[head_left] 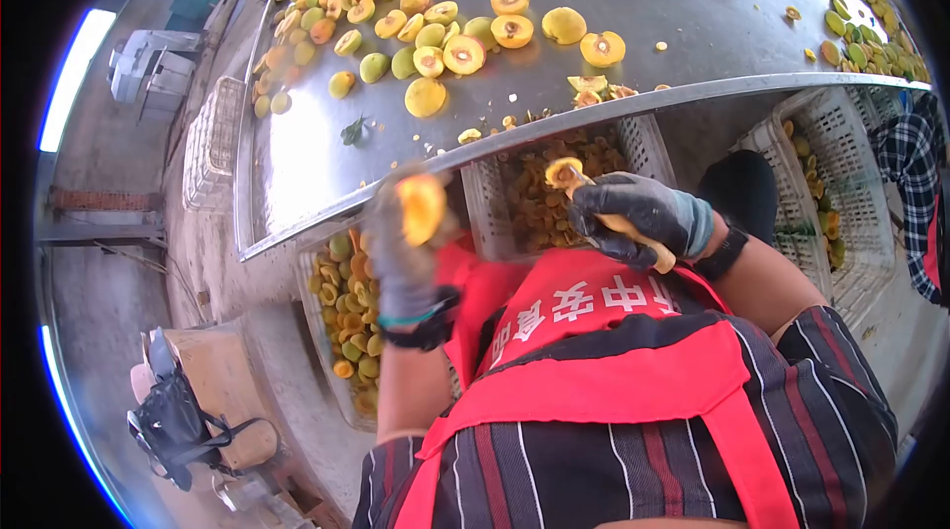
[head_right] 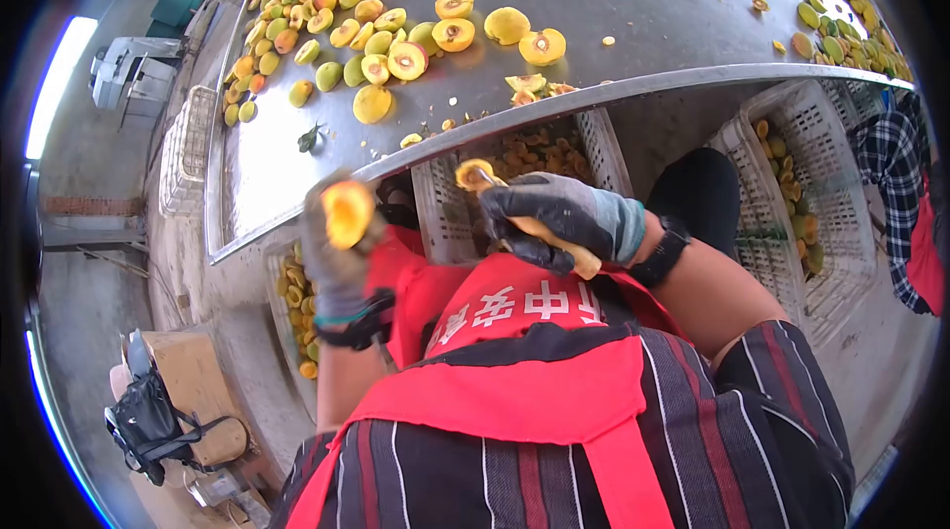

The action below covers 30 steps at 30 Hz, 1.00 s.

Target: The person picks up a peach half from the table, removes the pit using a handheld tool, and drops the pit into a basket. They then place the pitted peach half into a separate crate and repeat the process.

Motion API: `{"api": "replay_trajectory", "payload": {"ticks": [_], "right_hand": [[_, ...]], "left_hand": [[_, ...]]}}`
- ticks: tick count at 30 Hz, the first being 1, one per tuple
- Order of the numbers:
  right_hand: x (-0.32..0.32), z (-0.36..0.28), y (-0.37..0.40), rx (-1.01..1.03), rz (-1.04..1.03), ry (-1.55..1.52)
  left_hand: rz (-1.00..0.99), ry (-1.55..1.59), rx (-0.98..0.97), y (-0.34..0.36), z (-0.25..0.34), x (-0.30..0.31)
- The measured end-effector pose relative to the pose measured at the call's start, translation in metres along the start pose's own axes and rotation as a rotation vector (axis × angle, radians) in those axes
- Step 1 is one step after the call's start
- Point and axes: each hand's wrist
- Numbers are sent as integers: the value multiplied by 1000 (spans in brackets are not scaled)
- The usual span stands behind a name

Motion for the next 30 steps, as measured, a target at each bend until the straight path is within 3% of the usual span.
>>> {"api": "replay_trajectory", "payload": {"ticks": [2,4,7,8,11,14,15,17,19,21,22,23,24,25,26,27,28,30], "right_hand": [[0,-6,12,15,329,578],[16,-2,15,-43,378,531],[34,2,11,-177,398,588],[40,9,6,-135,470,612],[37,10,-1,-77,572,707],[26,4,5,-22,487,655],[25,4,9,-14,498,660],[25,7,16,-27,596,612],[23,7,21,-29,604,563],[21,7,23,-8,636,472],[25,9,23,0,632,469],[30,11,22,202,527,666],[34,14,21,401,413,856],[22,7,20,402,409,850],[-1,-9,18,220,443,731],[-15,-18,13,38,472,612],[-17,-17,7,98,426,662],[-36,-21,-4,114,441,722]], "left_hand": [[100,-541,27,11,34,48],[-72,-1346,-24,11,42,108],[-110,-1396,-151,-12,52,102],[-3,-1253,-11,-28,53,79],[-123,-1233,-115,-99,30,34],[-196,-1408,-205,-166,-14,9],[-202,-1400,-217,-175,-25,3],[-400,-1542,-241,-180,-36,-9],[-356,-1532,-139,-174,-35,-14],[-317,-1468,-58,-157,-25,-14],[-288,-1186,2,-159,-42,4],[-292,-1193,-2,-146,-35,3],[-333,-535,132,-127,-28,4],[-341,130,250,-106,-19,2],[-336,126,247,-87,-10,-5],[-374,361,255,-67,-1,-16],[-411,597,258,-52,1,-24],[-402,662,220,-29,-5,-34]]}}
Point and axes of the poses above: each hand's wrist, its own y-axis away from the middle knuckle, its own x-axis out of the back of the hand, z = x × y, and after that the axes turned 5 degrees about z, right-handed
